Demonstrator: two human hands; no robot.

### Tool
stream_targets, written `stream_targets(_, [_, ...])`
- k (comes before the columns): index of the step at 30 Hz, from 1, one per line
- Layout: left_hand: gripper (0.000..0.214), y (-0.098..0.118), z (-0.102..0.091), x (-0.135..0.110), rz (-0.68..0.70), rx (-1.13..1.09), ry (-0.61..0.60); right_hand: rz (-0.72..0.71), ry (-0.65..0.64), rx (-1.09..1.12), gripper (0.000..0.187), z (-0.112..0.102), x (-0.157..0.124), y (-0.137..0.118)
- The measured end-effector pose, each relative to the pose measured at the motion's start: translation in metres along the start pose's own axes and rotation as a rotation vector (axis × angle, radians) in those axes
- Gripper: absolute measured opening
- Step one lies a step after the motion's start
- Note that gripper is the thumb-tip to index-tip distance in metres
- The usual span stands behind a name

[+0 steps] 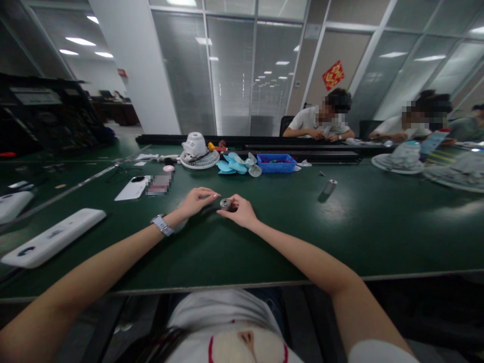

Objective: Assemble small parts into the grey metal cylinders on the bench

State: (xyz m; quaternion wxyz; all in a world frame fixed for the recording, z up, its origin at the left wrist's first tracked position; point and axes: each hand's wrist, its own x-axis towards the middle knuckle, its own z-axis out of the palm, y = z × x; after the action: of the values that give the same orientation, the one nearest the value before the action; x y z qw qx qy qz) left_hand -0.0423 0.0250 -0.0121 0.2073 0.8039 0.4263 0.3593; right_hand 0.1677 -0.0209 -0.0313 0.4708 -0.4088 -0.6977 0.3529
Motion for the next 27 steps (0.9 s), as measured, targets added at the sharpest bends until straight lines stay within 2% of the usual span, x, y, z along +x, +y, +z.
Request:
stream_targets(4, [0.022,-0.024,-0.001,-0.006,-0.04,0.207,-0.054,0.017,0.027,0.012,0.044,-0.002,0.004,0.005])
stream_targets(7, [0.024,-0.025,0.0,-0.011,-0.057,0.258,-0.07,0.039,0.148,0.005,0.045,-0.027,0.017,0.018])
stream_targets(10, [0.032,-0.021,0.0,-0.01,-0.07,0.234,-0.014,0.101,0.432,-0.128,0.044,-0.081,0.032,0.04])
stream_targets(14, [0.032,-0.018,-0.003,-0.006,-0.151,0.165,0.137,0.34,0.872,-0.452,0.039,-0.165,0.031,0.068])
stream_targets(16, [0.031,-0.018,-0.003,-0.005,-0.207,0.137,0.189,0.454,0.998,-0.508,0.038,-0.195,0.024,0.075])
stream_targets(18, [0.031,-0.02,-0.003,-0.006,-0.245,0.119,0.227,0.55,1.052,-0.504,0.038,-0.211,0.017,0.078])
stream_targets(21, [0.03,-0.021,-0.002,-0.007,-0.262,0.101,0.255,0.646,1.061,-0.507,0.046,-0.21,0.013,0.072])
stream_targets(23, [0.029,-0.022,-0.001,-0.007,-0.259,0.092,0.26,0.589,1.1,-0.604,0.059,-0.194,0.015,0.063])
stream_targets(25, [0.029,-0.023,-0.001,-0.007,-0.25,0.09,0.263,0.389,1.081,-0.749,0.072,-0.166,0.018,0.049])
stream_targets(26, [0.029,-0.024,-0.001,-0.007,-0.249,0.092,0.264,0.251,0.994,-0.804,0.074,-0.148,0.019,0.041])
stream_targets(27, [0.029,-0.024,0.0,-0.007,-0.249,0.092,0.262,0.111,0.85,-0.828,0.074,-0.127,0.019,0.032])
